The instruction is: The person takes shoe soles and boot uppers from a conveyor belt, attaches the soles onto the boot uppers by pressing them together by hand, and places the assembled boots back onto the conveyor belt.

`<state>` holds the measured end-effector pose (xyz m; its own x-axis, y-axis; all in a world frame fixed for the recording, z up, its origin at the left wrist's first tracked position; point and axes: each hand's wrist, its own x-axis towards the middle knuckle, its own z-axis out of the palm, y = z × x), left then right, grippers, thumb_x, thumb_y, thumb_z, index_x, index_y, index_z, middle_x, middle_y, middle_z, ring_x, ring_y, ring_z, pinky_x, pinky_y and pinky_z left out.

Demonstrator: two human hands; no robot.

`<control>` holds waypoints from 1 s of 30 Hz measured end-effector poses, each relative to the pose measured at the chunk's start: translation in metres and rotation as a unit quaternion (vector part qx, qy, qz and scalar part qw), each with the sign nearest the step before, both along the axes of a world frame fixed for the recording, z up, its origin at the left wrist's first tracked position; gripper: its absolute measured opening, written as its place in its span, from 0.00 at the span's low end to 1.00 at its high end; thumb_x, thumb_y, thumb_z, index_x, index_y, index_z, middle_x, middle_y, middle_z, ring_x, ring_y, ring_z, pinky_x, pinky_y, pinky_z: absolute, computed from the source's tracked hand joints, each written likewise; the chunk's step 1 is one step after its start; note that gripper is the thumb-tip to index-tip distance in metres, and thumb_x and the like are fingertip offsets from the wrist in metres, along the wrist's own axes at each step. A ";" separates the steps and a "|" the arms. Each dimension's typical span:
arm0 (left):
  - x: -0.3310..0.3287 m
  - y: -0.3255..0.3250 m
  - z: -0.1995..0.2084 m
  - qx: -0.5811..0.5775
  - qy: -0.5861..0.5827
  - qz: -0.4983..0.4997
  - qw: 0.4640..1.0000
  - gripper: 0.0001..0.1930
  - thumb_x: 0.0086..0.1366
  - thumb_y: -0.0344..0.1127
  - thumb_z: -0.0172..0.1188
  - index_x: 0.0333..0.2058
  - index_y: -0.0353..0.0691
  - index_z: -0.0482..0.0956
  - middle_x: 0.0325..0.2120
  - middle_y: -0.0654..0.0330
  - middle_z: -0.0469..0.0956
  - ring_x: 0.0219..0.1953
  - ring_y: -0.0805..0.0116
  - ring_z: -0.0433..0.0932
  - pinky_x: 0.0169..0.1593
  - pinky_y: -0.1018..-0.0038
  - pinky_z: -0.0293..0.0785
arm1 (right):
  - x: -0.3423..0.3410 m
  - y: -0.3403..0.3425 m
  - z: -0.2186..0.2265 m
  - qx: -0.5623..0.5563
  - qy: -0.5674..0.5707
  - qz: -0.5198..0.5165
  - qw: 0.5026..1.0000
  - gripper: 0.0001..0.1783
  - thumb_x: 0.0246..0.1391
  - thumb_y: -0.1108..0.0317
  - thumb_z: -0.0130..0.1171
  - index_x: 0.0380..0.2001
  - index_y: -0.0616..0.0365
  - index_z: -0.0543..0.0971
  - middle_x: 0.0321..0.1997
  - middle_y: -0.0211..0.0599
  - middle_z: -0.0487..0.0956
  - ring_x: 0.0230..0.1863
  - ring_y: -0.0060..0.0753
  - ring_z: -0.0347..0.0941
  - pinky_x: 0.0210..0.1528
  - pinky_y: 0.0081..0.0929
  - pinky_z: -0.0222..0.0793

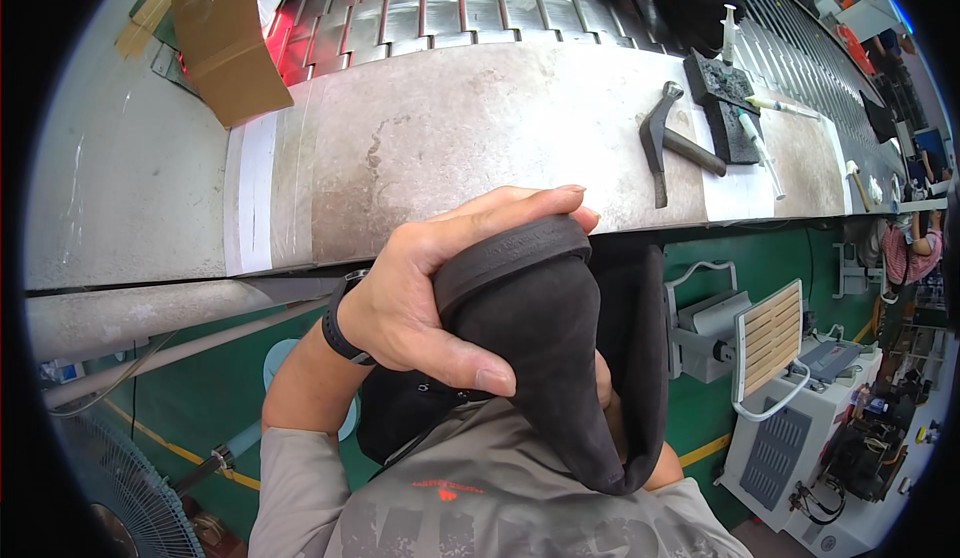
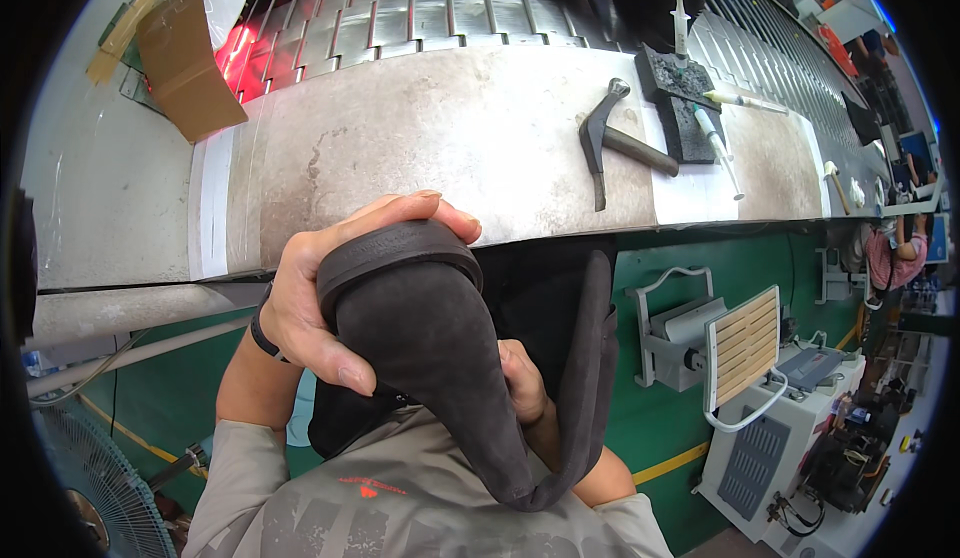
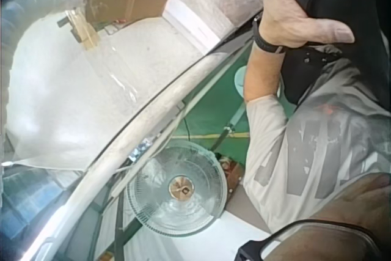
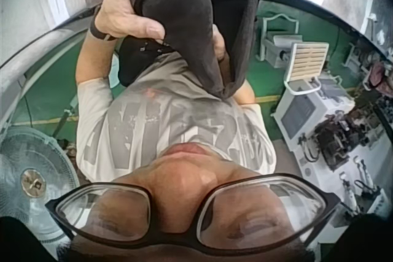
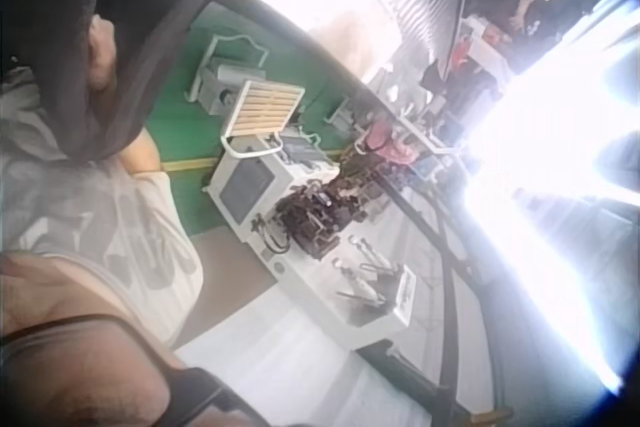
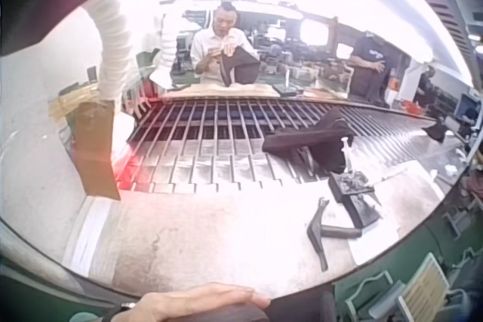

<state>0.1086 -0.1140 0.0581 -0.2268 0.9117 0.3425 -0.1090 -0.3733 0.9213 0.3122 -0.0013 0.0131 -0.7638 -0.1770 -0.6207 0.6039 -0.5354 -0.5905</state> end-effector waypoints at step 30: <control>0.004 0.000 0.032 -0.136 0.056 0.070 0.987 0.41 0.63 0.35 0.79 0.72 0.33 0.71 0.66 0.50 0.79 0.65 0.64 0.78 0.71 0.68 0.72 | -0.010 -0.006 0.017 0.155 -0.017 0.029 0.987 0.09 0.70 0.76 0.58 0.50 0.62 0.75 0.31 0.39 0.81 0.27 0.30 0.79 0.29 0.29 0.77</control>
